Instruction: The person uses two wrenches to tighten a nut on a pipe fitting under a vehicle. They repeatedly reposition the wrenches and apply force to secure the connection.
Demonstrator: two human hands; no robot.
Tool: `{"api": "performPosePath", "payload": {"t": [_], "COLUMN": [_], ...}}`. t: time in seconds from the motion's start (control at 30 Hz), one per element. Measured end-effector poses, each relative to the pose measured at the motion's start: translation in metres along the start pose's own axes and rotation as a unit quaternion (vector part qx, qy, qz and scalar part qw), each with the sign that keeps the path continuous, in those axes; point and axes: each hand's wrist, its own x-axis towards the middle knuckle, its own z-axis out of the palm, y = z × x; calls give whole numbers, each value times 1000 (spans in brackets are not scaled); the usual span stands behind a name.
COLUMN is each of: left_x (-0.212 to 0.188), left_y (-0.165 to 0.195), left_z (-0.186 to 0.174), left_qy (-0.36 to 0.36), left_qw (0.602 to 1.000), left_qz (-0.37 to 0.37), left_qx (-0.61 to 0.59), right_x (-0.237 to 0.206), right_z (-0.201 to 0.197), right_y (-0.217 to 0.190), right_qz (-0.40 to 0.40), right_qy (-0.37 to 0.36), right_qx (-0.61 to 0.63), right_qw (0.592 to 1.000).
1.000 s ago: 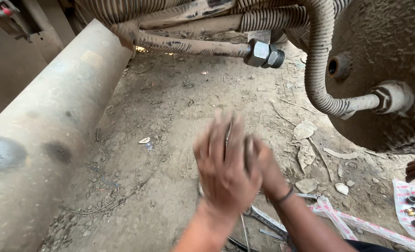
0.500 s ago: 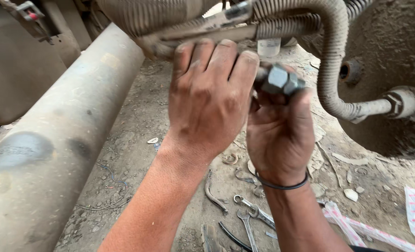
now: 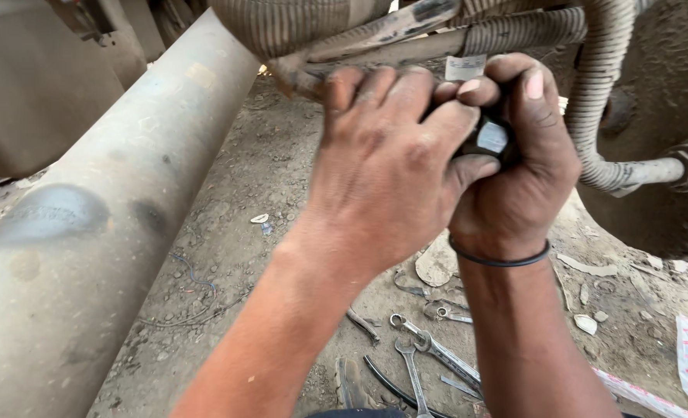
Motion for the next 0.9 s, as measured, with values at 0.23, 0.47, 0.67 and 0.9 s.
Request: {"api": "performPosePath", "payload": {"t": [0.23,0.47,0.67,0.9], "left_x": [-15,-19,-23,-28], "left_y": [3,3,2,2], "left_z": [18,25,29,40], "left_qy": [42,31,59,92], "left_qw": [999,999,998,995], "left_qz": [-10,-20,-11,-20], "left_qx": [-22,-30,-31,-42], "right_x": [1,2,5,9], "right_z": [-6,4,14,23], "right_y": [-6,-16,-21,-25], "right_qz": [32,70,93,96], "right_qy": [0,29,63,109], "right_qx": [-11,-42,-69,-94], "right_qw": [999,996,991,985]}}
